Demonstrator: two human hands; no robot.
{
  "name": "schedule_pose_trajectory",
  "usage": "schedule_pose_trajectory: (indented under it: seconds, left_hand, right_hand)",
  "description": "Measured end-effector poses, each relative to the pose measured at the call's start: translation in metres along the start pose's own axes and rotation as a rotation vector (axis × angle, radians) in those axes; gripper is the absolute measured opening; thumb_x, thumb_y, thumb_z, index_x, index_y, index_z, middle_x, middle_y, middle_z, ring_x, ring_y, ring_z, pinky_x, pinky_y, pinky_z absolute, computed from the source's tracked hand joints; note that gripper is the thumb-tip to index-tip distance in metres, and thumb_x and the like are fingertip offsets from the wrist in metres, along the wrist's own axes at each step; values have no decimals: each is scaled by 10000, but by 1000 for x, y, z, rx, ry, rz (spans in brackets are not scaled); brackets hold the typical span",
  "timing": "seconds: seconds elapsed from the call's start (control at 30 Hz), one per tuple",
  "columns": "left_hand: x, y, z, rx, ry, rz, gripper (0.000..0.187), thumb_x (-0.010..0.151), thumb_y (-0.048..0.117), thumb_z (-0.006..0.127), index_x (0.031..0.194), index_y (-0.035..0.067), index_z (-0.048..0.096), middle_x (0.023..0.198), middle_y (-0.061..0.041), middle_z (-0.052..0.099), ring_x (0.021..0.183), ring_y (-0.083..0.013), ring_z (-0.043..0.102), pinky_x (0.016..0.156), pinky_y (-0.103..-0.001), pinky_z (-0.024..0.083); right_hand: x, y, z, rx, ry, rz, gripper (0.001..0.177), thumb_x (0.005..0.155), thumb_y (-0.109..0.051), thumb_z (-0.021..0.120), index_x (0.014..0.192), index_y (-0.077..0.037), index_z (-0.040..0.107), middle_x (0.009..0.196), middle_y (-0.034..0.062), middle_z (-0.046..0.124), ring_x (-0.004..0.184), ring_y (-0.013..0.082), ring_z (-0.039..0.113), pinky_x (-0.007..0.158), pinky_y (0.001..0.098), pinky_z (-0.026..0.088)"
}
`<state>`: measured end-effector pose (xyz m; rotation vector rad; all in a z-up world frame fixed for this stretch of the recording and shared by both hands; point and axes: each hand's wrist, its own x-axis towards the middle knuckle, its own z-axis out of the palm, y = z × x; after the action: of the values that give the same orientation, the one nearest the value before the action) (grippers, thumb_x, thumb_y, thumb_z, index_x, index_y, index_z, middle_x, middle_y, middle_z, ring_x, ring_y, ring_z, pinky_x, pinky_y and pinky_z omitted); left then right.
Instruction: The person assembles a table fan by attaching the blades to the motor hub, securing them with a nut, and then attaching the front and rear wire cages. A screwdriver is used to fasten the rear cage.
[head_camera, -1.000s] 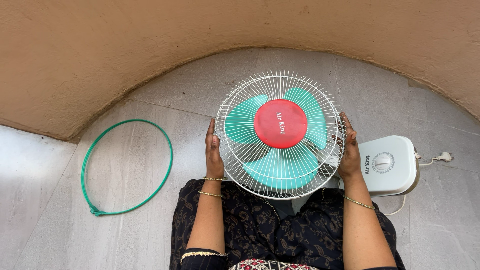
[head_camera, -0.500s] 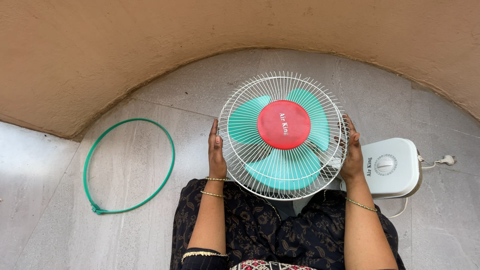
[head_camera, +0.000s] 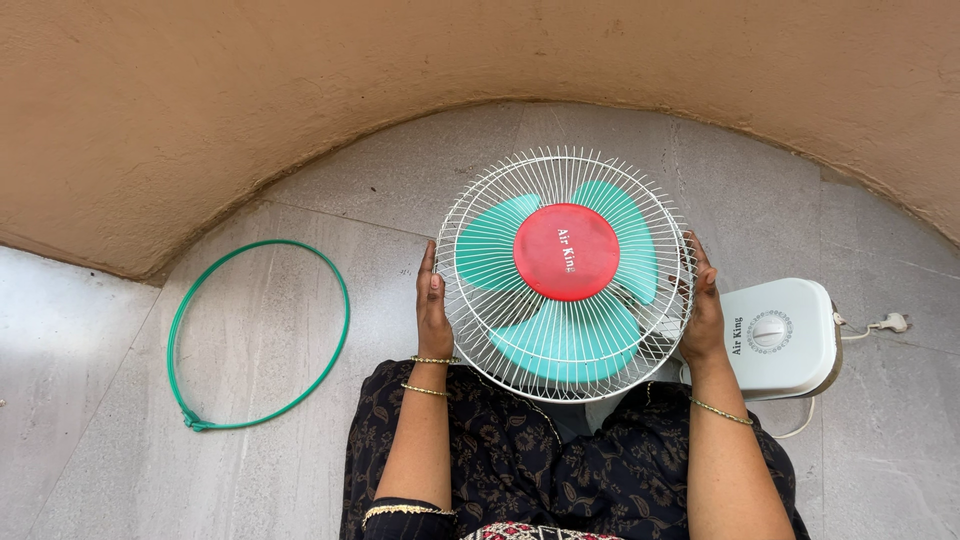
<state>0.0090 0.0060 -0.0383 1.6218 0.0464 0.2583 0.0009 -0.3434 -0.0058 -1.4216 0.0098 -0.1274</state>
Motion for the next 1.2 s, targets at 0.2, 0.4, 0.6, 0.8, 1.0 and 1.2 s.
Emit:
schedule_pose_trajectory:
  seconds: [0.2,0.4,0.6,0.8,1.0,1.2]
  left_hand:
    - [-9,15,-6,52,-10,101,767,1033,616,222,1619,123,263,1711,-122,241,1602,-294,149,1279,-492,180]
    - [-19,45,-16,-6,-12,451,655,1131,561,204,1639,157,288,1742,-44,266,1661,-239,123,1375,-499,146]
    - [-34,60,-29,-390,-192,417,750,1064,650,196,1667,214,108,1771,34,8,1656,-211,50,1363,-480,186]
    - [-29,39,-37,-553,-260,196,843,1012,736,228,1655,201,127,1755,-80,132,1626,-260,145,1333,-493,165]
    - [-26,33,-64,-865,-410,-66,1095,847,867,352,1661,166,141,1714,-117,222,1488,-412,389,1204,-567,342]
    - [-29,35,-50,-844,-422,-73,843,956,402,610,1628,104,198,1619,-256,339,1375,-468,483,1121,-518,459]
  right_hand:
    - [-7,-17,4,-120,-47,-108,1011,962,-776,275,1601,6,235,1633,195,350,1529,310,319,1244,421,290]
    - [-45,-67,16,143,-40,-318,985,997,-754,342,1601,25,321,1612,182,422,1523,293,388,1287,446,294]
    - [-66,-92,8,421,142,-592,798,1071,-674,400,1501,-9,495,1490,132,562,1328,186,520,1177,375,456]
    - [-39,-94,-19,661,-130,-535,769,1019,-615,325,1238,17,703,935,174,761,738,207,716,680,308,550]
    - [-31,-88,1,-99,-112,-397,760,1039,-666,294,1482,-65,434,1521,167,458,1418,319,441,1172,480,345]
    - [-36,-54,6,625,-317,-3,791,1015,-620,436,1528,-22,374,1549,229,443,1398,448,460,1141,536,402]
